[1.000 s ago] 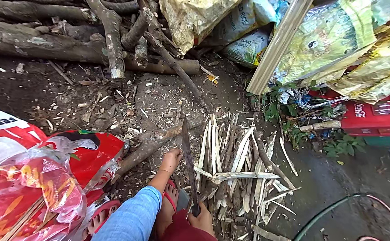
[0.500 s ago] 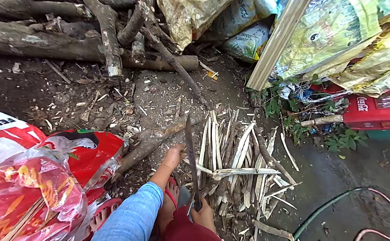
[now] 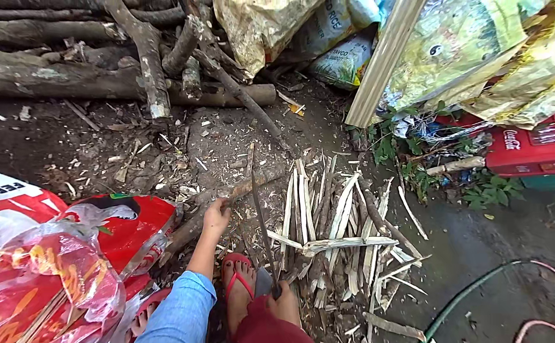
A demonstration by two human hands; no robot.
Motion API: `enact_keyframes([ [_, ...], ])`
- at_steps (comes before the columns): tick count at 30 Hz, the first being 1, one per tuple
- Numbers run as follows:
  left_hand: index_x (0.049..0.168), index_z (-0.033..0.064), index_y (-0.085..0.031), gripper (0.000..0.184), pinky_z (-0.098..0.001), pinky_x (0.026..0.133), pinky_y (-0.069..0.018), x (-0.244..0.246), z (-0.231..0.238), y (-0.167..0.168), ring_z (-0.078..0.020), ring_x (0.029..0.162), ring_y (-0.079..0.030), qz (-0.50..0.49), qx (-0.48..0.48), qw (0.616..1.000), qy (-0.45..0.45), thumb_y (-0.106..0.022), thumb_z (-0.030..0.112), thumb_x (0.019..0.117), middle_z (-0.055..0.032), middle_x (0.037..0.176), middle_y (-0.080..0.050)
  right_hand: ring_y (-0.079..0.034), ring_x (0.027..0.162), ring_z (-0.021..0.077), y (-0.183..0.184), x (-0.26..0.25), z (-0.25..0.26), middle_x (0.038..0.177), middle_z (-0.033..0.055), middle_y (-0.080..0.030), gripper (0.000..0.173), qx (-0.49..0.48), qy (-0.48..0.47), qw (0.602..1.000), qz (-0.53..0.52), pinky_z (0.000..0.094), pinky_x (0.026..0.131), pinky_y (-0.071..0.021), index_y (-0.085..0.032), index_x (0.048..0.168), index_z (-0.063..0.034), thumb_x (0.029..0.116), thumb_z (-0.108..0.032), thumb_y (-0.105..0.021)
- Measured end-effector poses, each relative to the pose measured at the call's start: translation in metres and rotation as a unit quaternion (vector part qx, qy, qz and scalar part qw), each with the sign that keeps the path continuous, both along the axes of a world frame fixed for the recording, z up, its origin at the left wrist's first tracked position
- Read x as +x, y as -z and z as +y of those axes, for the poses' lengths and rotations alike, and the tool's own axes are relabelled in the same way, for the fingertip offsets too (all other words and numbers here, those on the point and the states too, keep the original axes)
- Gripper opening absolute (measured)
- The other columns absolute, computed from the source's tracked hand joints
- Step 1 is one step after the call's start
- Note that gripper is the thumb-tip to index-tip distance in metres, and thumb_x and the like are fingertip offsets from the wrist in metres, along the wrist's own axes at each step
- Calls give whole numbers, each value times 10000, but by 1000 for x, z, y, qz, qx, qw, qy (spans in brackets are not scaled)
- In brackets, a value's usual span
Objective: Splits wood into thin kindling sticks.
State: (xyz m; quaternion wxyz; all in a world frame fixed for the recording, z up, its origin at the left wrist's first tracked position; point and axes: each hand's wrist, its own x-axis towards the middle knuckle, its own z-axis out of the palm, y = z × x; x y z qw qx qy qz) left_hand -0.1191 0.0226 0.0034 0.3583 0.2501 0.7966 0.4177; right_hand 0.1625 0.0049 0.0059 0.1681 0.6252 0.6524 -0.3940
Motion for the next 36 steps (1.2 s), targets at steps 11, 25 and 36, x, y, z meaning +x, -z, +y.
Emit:
enact_keyframes([
  [11,1398,-59,-547,365,-396,1098,-482,5,-8,10,-284,1254,-636,-16,-13,1000,-4,-503,24,1045,-234,1362,-627,-709,1037,406,15,5,-7,1084,259,-722,466,9,37,999,30,577,945,-540,-602,1339,22,930,-174,-712],
  [25,1374,-58,-569,341,-397,1089,-484,8,-4,8,-273,1234,-645,-19,-14,1000,1,-502,32,1052,-227,1337,-643,-699,1022,388,17,10,9,1081,254,-712,487,-21,45,998,27,566,943,-533,-612,1328,24,910,-186,-750],
  [36,1390,-45,-561,349,-398,1091,-480,6,-5,7,-270,1239,-641,-35,-29,999,5,-492,41,1058,-220,1350,-638,-687,1129,391,34,20,-2,1169,249,-712,532,-34,37,999,-10,563,1011,-516,-590,1375,6,954,-292,-722],
])
